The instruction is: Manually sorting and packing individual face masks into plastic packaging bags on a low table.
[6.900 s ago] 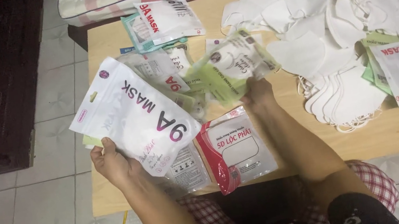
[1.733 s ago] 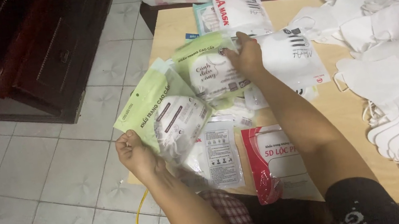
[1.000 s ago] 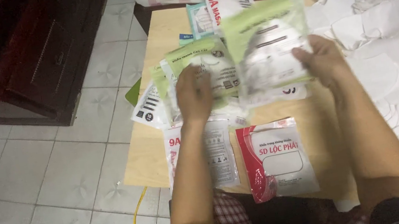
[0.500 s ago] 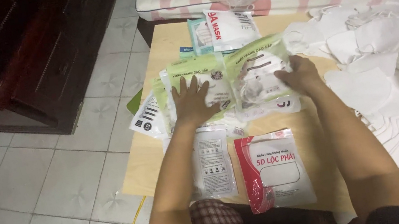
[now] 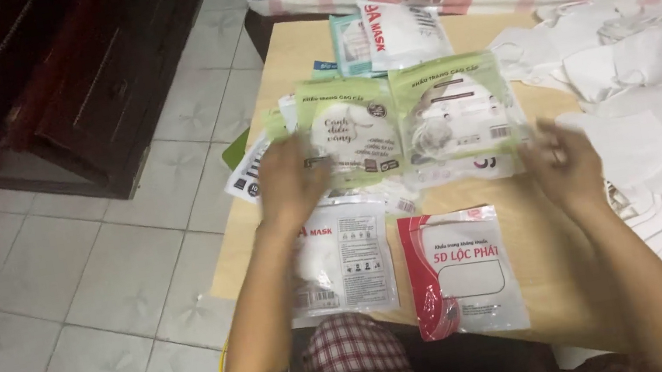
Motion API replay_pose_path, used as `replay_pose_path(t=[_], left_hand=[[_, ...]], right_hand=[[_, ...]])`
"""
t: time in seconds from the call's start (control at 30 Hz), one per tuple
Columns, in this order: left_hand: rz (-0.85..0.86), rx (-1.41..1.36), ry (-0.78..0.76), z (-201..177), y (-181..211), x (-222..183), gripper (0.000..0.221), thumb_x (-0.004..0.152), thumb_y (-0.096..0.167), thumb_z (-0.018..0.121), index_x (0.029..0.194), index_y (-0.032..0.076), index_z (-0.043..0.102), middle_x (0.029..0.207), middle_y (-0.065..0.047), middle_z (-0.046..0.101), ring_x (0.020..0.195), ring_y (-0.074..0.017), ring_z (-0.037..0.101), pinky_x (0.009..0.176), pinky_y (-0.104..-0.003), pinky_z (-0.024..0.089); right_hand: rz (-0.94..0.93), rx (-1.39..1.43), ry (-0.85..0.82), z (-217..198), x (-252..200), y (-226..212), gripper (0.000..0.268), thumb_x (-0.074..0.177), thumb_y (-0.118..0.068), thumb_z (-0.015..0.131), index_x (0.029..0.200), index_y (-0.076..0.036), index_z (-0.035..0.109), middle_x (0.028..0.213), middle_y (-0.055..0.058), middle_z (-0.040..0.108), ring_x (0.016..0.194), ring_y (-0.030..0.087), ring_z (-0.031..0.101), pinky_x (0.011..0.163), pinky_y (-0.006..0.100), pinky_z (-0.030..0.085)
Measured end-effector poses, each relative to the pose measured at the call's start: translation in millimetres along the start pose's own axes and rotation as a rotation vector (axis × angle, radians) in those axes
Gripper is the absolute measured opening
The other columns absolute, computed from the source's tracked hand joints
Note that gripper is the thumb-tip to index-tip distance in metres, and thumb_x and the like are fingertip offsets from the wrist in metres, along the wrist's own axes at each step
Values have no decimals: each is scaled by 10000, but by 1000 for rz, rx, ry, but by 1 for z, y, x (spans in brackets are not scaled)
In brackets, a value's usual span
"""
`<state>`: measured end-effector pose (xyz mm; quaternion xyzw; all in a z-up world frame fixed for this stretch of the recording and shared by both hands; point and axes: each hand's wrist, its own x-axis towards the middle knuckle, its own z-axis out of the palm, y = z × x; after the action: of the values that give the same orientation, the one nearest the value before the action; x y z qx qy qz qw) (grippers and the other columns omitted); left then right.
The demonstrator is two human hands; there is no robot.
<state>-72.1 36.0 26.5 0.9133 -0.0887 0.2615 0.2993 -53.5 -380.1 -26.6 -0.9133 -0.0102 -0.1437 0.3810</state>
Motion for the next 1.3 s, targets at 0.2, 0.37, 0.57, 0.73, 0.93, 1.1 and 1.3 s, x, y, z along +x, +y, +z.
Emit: replay_pose_path(t=[0.2, 0.37, 0.57, 0.73, 0.93, 1.1, 1.3], left_hand=[[-772, 192, -584, -41, -12, -98, 673, 884, 706, 552, 981, 54, 687, 836, -133, 722, 777, -319, 703, 754, -410, 538], [-926, -46, -428, -24, -12, -136, 789, 833, 636, 694, 1346, 48, 577, 1207, -215, 635, 1120, -389, 622, 948, -480, 504], [-1106, -447, -338, 3, 11, -148, 889, 703, 450, 900, 1401, 44, 528, 1324, -284, 621, 1293, -447, 574, 1046, -516, 492], [-1078, -812, -218, -1, 43, -159, 688, 709, 93, 906, 1307, -41, 592, 1201, -272, 696, 1127, -358, 655, 903, -443, 562], [-930, -1004, -203, -21, 53, -141, 595, 790, -82, 784, 1349, -8, 593, 1113, -241, 755, 963, -292, 714, 850, -403, 604], [-767, -1066, -49, -24, 30, -96, 628, 785, -59, 788, 1374, 35, 590, 1079, -160, 752, 947, -212, 698, 864, -345, 590], [-689, -1049, 6, 25, -14, -10, 587, 834, -28, 788, 1383, 63, 600, 1053, -133, 752, 942, -196, 721, 873, -347, 605]], right_hand=[[1078, 234, -439, -58, -85, -188, 694, 857, -314, 647, 1513, -180, 465, 1545, 63, 518, 1397, 279, 504, 1197, 464, 387], [915, 367, -463, -17, -114, -130, 849, 811, -174, 763, 1560, -55, 381, 1380, 218, 595, 1243, 377, 602, 1003, 509, 525], [824, 602, -393, 43, -134, -62, 877, 705, -94, 889, 1454, 91, 471, 1241, 335, 622, 1095, 462, 641, 850, 580, 572], [878, 721, -375, 70, -155, -45, 681, 671, -18, 907, 1278, 93, 619, 1035, 264, 692, 920, 389, 688, 790, 552, 581], [745, 674, -351, 22, -138, -70, 446, 761, -16, 871, 1177, 23, 716, 920, 191, 739, 784, 265, 667, 728, 467, 581], [623, 723, -150, -10, -69, -46, 512, 827, -86, 823, 1268, 50, 600, 986, 193, 670, 844, 318, 681, 730, 530, 567], [429, 681, -118, 15, 50, -35, 622, 899, -145, 840, 1391, 43, 508, 1096, 193, 646, 1035, 349, 667, 897, 556, 542]])
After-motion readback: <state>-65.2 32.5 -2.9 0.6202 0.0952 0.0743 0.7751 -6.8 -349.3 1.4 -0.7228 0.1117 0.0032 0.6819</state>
